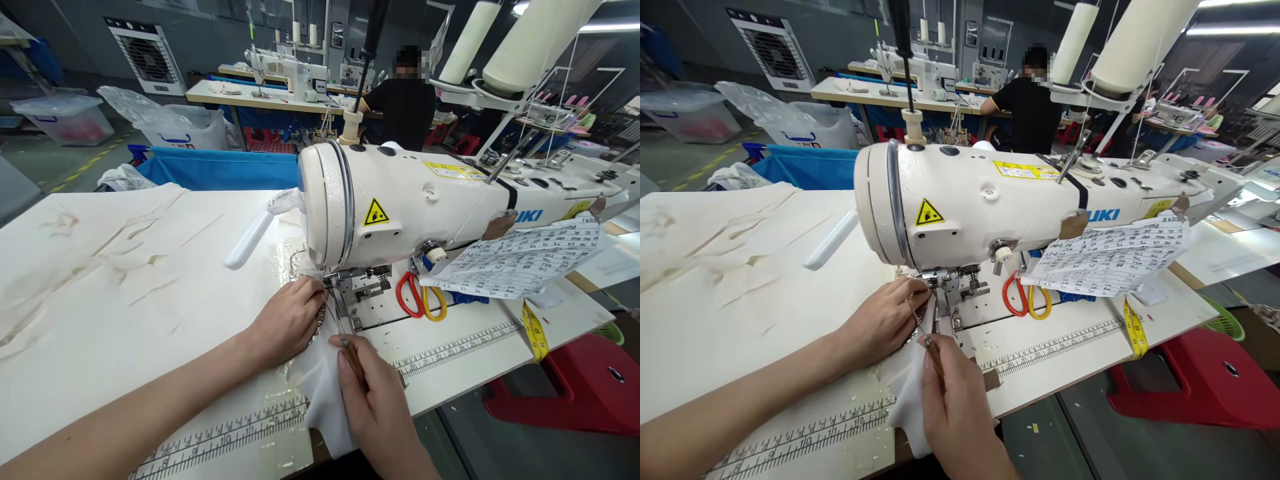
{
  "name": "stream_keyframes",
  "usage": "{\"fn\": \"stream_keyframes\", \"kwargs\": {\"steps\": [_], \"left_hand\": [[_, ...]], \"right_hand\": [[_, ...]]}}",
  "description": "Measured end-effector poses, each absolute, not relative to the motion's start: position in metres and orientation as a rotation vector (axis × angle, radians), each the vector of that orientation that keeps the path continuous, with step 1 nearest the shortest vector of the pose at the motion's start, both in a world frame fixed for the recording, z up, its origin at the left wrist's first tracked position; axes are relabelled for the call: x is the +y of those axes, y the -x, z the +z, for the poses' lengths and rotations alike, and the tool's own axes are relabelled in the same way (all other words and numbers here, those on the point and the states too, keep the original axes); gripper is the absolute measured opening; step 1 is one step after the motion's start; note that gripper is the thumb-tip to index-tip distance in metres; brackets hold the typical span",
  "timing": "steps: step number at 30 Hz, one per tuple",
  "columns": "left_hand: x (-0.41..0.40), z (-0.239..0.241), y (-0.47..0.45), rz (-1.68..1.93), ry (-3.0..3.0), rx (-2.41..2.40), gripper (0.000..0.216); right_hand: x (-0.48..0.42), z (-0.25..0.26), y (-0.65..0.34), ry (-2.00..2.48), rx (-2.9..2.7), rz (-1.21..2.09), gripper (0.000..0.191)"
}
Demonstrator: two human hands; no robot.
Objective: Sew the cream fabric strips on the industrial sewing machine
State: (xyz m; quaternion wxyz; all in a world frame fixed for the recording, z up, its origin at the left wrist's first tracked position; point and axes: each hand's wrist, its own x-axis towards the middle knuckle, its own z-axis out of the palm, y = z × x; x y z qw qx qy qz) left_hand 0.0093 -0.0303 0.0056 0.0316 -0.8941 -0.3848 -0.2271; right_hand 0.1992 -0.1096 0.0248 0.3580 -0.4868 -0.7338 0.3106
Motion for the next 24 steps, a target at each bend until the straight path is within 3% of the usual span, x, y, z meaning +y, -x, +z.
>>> {"fn": "stream_keyframes", "kwargs": {"steps": [4,10,17,24], "left_hand": [[-0.024,0.006,-0.02,-0.605,2.719,-1.234,0.02],[-0.014,0.009,-0.028,-0.55,2.586,-1.329,0.03],[-0.006,0.004,-0.01,-1.13,2.746,-1.603,0.023],[-0.003,0.006,-0.008,-1.247,2.76,-1.691,0.023]], "right_hand": [[-0.112,0.039,-0.178,1.029,-1.942,0.583,0.03],[-0.123,0.038,-0.162,0.859,-1.98,0.454,0.033],[-0.123,0.009,-0.199,1.355,-1.925,0.416,0.029],[-0.097,0.005,-0.198,1.503,-2.071,0.206,0.031]]}}
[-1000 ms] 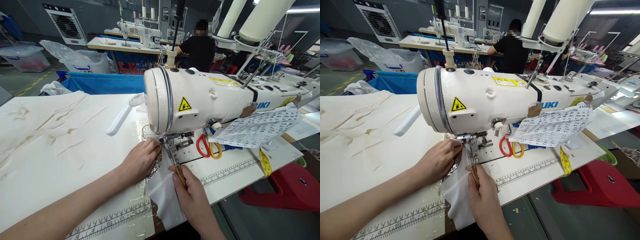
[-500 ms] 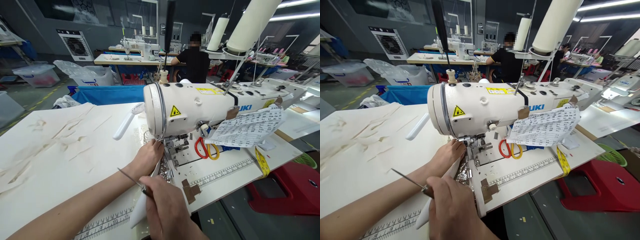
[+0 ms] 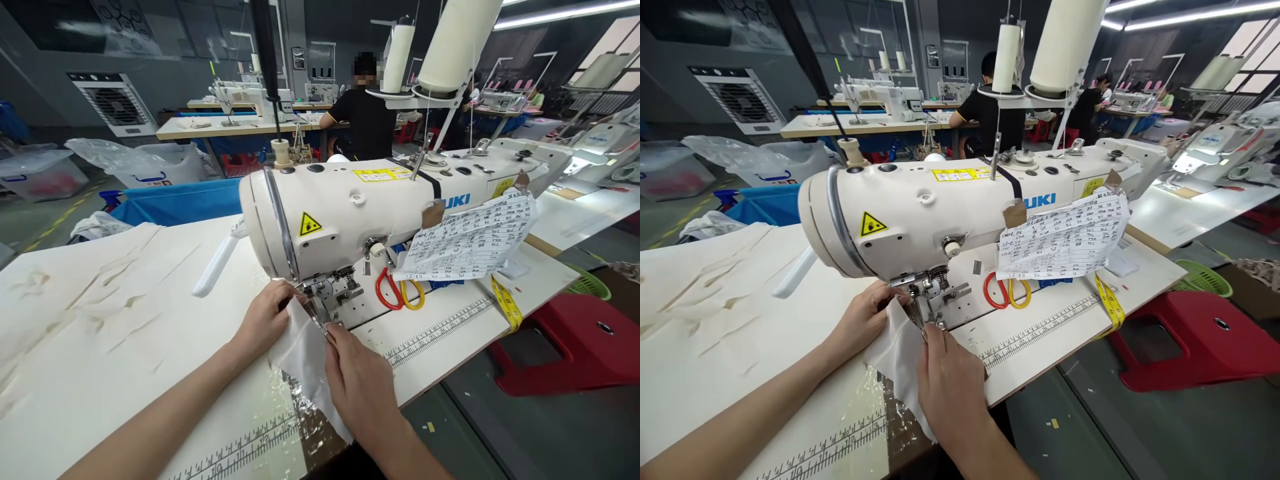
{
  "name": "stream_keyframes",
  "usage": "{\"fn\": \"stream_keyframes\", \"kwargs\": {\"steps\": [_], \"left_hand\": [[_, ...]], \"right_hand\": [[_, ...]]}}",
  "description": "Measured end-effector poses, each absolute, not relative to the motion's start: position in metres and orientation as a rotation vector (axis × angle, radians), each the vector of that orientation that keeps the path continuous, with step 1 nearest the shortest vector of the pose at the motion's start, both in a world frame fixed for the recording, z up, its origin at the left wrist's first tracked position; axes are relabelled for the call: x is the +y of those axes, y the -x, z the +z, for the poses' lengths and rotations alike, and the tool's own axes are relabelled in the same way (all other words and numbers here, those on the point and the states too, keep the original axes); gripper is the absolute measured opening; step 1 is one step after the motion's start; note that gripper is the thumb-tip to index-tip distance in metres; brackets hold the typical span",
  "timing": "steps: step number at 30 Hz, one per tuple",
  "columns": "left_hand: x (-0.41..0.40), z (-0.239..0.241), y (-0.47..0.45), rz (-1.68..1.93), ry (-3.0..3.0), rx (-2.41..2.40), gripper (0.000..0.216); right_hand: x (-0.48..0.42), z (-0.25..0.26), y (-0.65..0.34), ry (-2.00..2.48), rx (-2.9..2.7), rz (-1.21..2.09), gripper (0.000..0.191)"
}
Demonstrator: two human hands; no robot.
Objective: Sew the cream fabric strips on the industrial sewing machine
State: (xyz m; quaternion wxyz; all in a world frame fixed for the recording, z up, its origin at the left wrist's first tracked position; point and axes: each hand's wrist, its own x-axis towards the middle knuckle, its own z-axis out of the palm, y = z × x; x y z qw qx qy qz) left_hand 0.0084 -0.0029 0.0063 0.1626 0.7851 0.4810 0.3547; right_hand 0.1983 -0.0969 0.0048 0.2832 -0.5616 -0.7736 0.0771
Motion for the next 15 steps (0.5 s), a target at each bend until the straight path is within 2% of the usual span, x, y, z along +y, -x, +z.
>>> {"fn": "stream_keyframes", "kwargs": {"steps": [15], "left_hand": [[0.0009,0.0055,-0.0065,0.947,-2.132,1.384,0.028]], "right_hand": [[-0.0865,0.0029,-0.1924,1.557,-2.054,0.154,0.031]]}}
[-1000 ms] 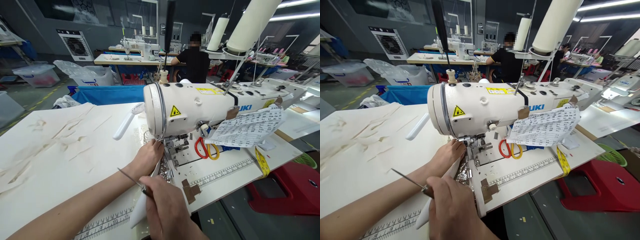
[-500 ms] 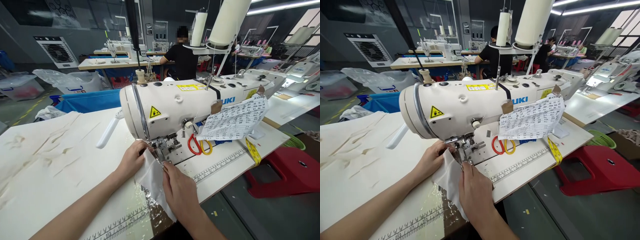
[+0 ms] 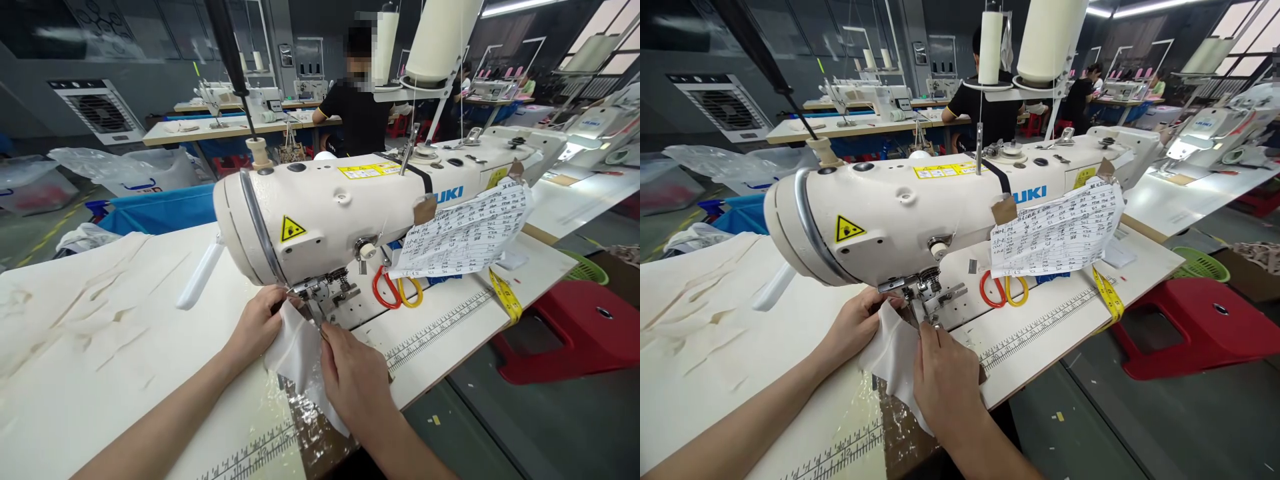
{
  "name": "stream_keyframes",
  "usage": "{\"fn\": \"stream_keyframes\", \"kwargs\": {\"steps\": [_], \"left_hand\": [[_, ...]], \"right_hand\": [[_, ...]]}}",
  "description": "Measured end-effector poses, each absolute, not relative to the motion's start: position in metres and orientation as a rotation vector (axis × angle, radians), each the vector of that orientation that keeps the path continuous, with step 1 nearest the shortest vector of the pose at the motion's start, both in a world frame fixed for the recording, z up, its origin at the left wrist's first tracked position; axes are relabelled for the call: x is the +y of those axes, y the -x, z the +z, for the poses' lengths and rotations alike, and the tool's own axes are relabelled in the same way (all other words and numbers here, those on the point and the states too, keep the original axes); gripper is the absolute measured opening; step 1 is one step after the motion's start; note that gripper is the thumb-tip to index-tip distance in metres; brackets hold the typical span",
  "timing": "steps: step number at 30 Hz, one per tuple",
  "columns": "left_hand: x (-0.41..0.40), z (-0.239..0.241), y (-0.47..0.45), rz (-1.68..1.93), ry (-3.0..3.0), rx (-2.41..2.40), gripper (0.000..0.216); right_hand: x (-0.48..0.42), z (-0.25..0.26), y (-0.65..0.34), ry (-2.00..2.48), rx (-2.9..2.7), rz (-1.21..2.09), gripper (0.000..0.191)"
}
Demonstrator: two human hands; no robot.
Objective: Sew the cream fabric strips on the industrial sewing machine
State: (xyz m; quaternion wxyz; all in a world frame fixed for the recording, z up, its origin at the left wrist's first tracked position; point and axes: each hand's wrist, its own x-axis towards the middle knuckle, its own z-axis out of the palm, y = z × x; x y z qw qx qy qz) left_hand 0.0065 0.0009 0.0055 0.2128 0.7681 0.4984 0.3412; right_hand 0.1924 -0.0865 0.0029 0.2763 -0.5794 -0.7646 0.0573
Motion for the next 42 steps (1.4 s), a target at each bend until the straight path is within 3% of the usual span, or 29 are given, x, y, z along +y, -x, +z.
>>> {"fn": "stream_keyframes", "kwargs": {"steps": [42], "left_hand": [[0.0005,0.0086,-0.0083,0.794,-2.069,1.591,0.033]], "right_hand": [[-0.0869,-0.0044,-0.1882,1.517,-2.016,0.087,0.027]]}}
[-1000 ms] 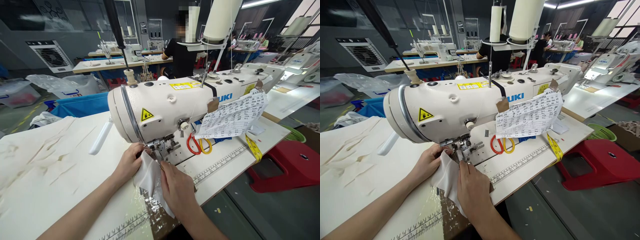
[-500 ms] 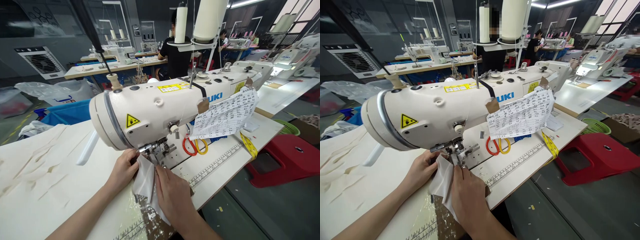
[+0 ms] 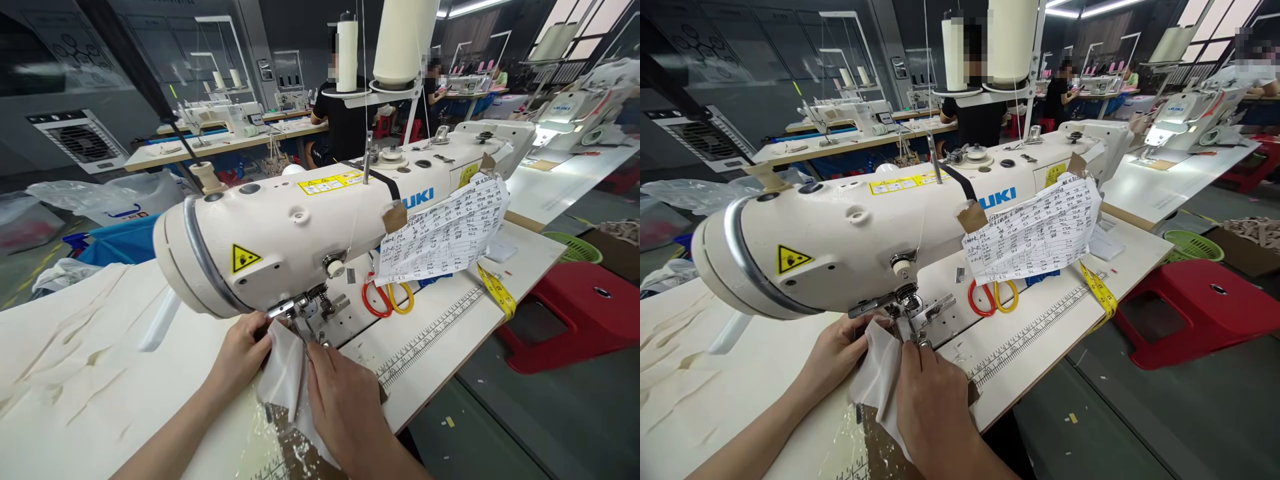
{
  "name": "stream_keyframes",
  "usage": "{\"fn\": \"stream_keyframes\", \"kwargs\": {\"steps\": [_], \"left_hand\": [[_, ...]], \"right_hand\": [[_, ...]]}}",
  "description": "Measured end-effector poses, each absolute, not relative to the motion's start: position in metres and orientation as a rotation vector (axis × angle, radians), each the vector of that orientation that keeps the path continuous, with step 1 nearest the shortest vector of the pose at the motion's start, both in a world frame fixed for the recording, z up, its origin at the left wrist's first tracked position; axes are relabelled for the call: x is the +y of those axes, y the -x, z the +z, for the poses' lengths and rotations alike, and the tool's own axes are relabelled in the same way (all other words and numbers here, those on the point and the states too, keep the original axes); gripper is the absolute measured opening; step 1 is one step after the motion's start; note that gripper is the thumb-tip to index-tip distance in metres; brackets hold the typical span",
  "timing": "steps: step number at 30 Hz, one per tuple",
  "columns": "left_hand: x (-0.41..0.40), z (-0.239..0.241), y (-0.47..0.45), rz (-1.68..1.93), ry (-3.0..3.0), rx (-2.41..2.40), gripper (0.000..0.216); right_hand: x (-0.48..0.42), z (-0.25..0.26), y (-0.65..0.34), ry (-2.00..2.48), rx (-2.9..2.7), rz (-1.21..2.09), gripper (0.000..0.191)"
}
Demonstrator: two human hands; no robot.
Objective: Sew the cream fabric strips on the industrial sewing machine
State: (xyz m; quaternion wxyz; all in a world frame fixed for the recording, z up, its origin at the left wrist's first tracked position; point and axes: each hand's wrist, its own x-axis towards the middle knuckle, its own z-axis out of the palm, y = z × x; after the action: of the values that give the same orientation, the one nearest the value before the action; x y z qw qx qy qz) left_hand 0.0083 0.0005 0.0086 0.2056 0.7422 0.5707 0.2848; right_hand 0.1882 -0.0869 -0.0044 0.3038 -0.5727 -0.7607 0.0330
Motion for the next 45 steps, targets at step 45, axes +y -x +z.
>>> {"fn": "stream_keyframes", "kwargs": {"steps": [45], "left_hand": [[-0.024,0.024,-0.005,0.536,-2.889,1.1,0.042]], "right_hand": [[-0.165,-0.025,-0.214,1.521,-1.945,0.115,0.026]]}}
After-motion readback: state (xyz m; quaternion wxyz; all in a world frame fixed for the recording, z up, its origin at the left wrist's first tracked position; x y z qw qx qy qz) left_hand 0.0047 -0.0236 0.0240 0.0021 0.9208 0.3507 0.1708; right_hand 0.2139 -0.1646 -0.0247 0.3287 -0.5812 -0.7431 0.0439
